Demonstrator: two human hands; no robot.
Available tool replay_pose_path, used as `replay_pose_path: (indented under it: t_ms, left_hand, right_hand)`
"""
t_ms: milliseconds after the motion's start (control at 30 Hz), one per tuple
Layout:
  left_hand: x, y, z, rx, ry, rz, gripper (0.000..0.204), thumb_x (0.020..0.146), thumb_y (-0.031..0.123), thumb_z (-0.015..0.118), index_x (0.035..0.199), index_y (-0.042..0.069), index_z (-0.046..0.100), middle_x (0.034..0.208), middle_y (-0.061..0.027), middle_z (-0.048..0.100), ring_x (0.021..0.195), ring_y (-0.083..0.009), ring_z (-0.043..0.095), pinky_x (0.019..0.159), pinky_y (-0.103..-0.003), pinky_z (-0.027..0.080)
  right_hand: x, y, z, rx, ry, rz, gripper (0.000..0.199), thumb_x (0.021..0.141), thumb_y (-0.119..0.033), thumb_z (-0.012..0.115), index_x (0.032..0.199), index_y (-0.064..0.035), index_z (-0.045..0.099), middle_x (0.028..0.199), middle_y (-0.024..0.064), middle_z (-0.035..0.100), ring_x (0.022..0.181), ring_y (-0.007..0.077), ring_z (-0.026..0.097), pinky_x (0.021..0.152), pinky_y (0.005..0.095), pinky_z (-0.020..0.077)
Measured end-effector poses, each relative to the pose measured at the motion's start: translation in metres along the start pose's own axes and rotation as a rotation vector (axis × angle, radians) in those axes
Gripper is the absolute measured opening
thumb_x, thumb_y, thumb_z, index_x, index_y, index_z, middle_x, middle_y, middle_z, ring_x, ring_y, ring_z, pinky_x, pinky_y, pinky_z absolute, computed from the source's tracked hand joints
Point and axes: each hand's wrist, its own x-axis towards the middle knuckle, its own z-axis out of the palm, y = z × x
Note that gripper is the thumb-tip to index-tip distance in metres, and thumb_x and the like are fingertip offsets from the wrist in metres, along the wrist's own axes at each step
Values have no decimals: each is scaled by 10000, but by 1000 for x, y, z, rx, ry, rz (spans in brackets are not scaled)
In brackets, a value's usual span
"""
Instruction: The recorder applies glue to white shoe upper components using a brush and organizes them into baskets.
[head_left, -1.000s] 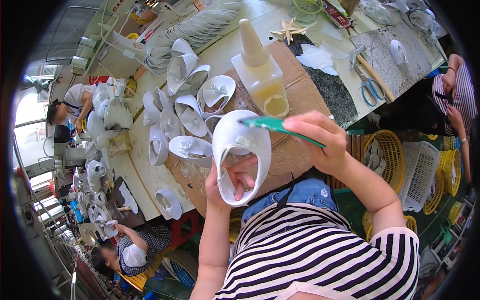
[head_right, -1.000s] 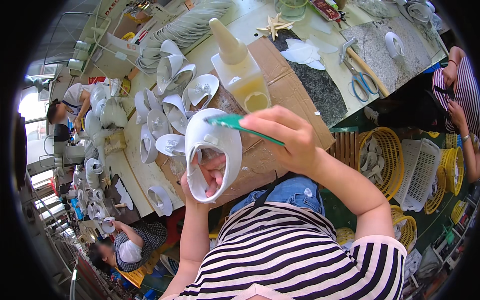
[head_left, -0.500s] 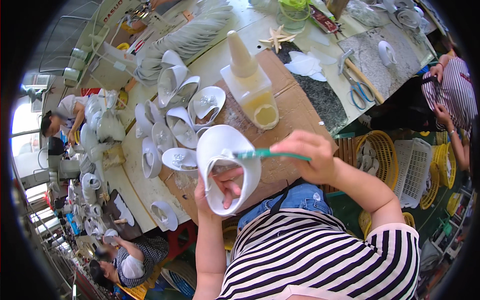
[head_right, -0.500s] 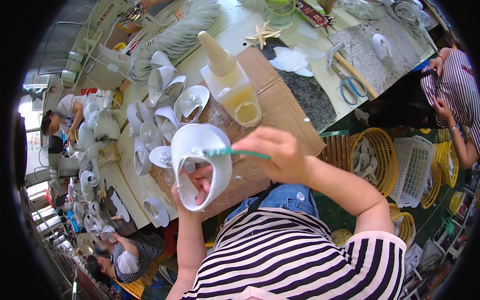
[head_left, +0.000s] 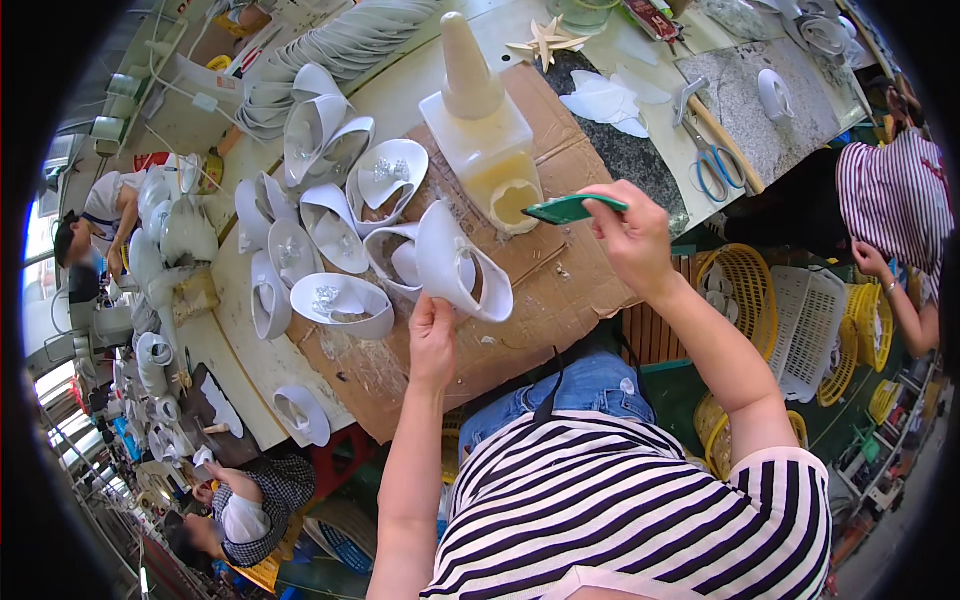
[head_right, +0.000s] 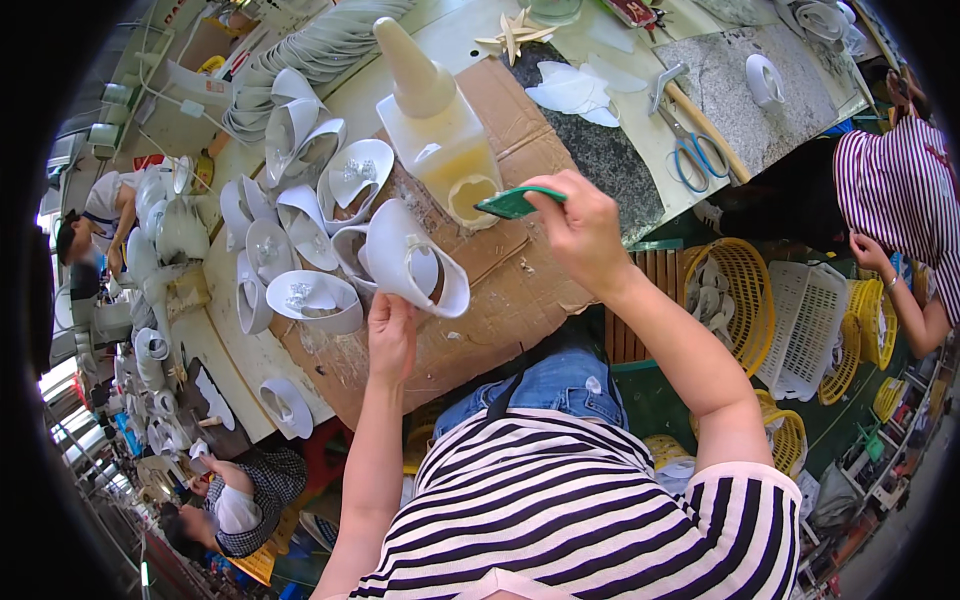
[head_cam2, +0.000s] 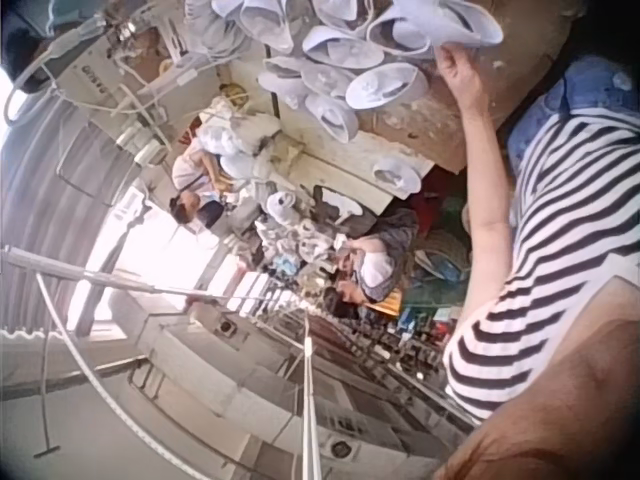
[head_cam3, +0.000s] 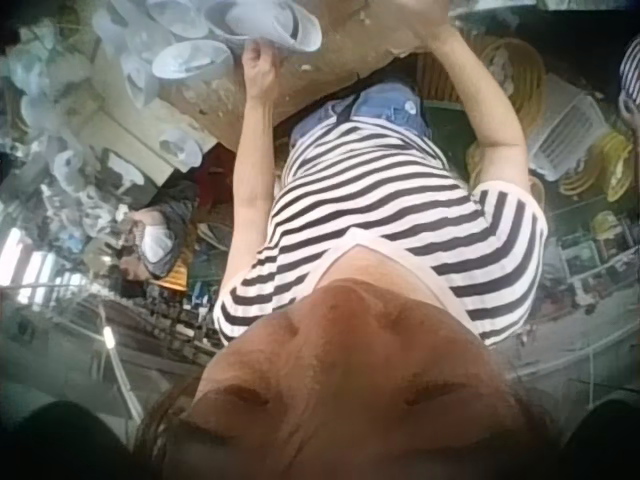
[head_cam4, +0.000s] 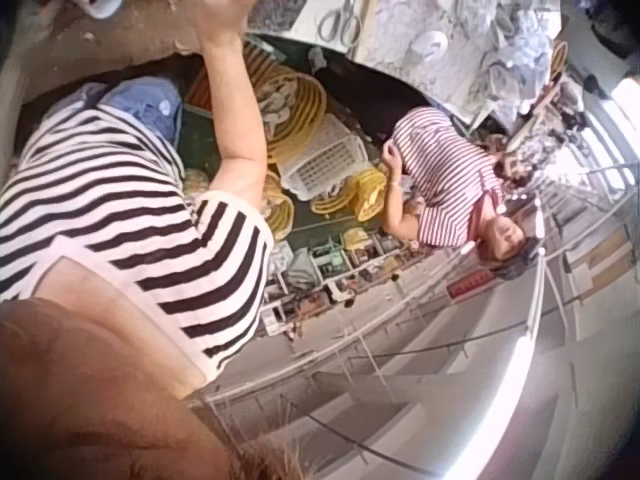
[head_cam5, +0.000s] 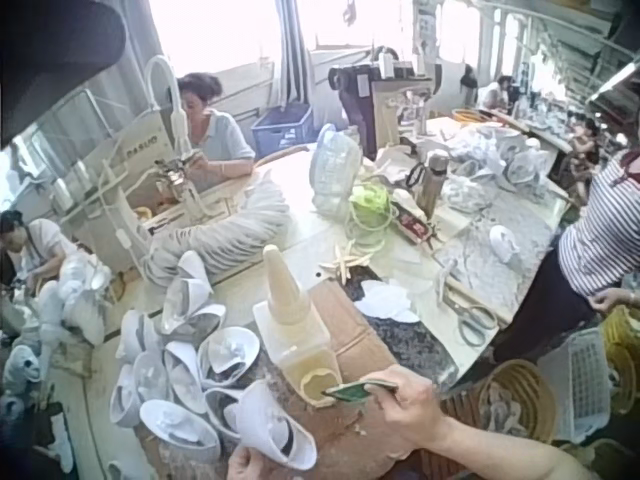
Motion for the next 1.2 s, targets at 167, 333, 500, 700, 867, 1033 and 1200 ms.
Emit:
replay_pose_path:
  t_ms: [167, 333, 500, 700, 867, 1033, 1200]
  left_hand:
    - [-5, -25, 9, 240, 89, -9, 222, 1023, 142, 488, 1192, 38, 587, 1093, -2, 594, 940, -89, 547, 845, -263, 454]
    - [-21, -29, 15, 547, 101, 58, 155, 1010, 104, 493, 1074, 17, 604, 1034, -17, 553, 825, -104, 514, 771, -248, 444]
    - [-29, -29, 22, 581, 150, 89, 164, 1005, 103, 499, 1079, 3, 605, 1089, -51, 564, 863, -131, 547, 783, -260, 459]
    - [-44, -36, 19, 667, 127, 62, 191, 1008, 112, 497, 1115, 1, 609, 1129, -66, 562, 978, -172, 568, 851, -285, 470]
    - [-63, -48, 19, 494, 237, -43, 220, 1015, 135, 493, 1132, -4, 616, 1146, -71, 554, 1044, -169, 545, 881, -293, 467]
    - [-69, -48, 19, 611, 185, -25, 208, 1004, 146, 524, 1111, 4, 632, 1117, -70, 545, 979, -142, 530, 844, -277, 464]
    - [-86, -51, -6, 600, 154, -235, 157, 977, 115, 568, 1057, 13, 656, 960, -30, 566, 804, -88, 508, 711, -237, 437]
  right_hand:
    - [13, 26, 25, -210, -117, -368, 142, 905, 15, 599, 1023, -28, 666, 807, 51, 603, 627, 107, 551, 554, 250, 440]
    - [0, 34, 9, -31, -58, 128, 113, 869, -28, 647, 980, -18, 664, 827, 123, 648, 683, 230, 614, 586, 300, 471]
    - [-41, 10, 13, 50, -363, 127, 167, 846, -12, 623, 1007, 1, 668, 840, 132, 654, 728, 238, 634, 632, 312, 499]
    - [-94, 35, 38, -173, -440, -252, 327, 709, 79, 588, 1020, -9, 634, 846, 141, 604, 761, 338, 607, 662, 404, 503]
    - [-102, 27, 35, -72, -321, -154, 300, 748, 74, 590, 1029, -23, 631, 810, 141, 580, 740, 342, 597, 651, 403, 494]
    - [-117, 23, 37, 4, -417, -105, 291, 767, 69, 604, 1037, -37, 633, 830, 141, 590, 757, 340, 608, 654, 403, 495]
    - [-128, 23, 39, 36, -378, -60, 278, 779, 63, 608, 1034, -44, 640, 839, 140, 595, 759, 343, 608, 656, 396, 495]
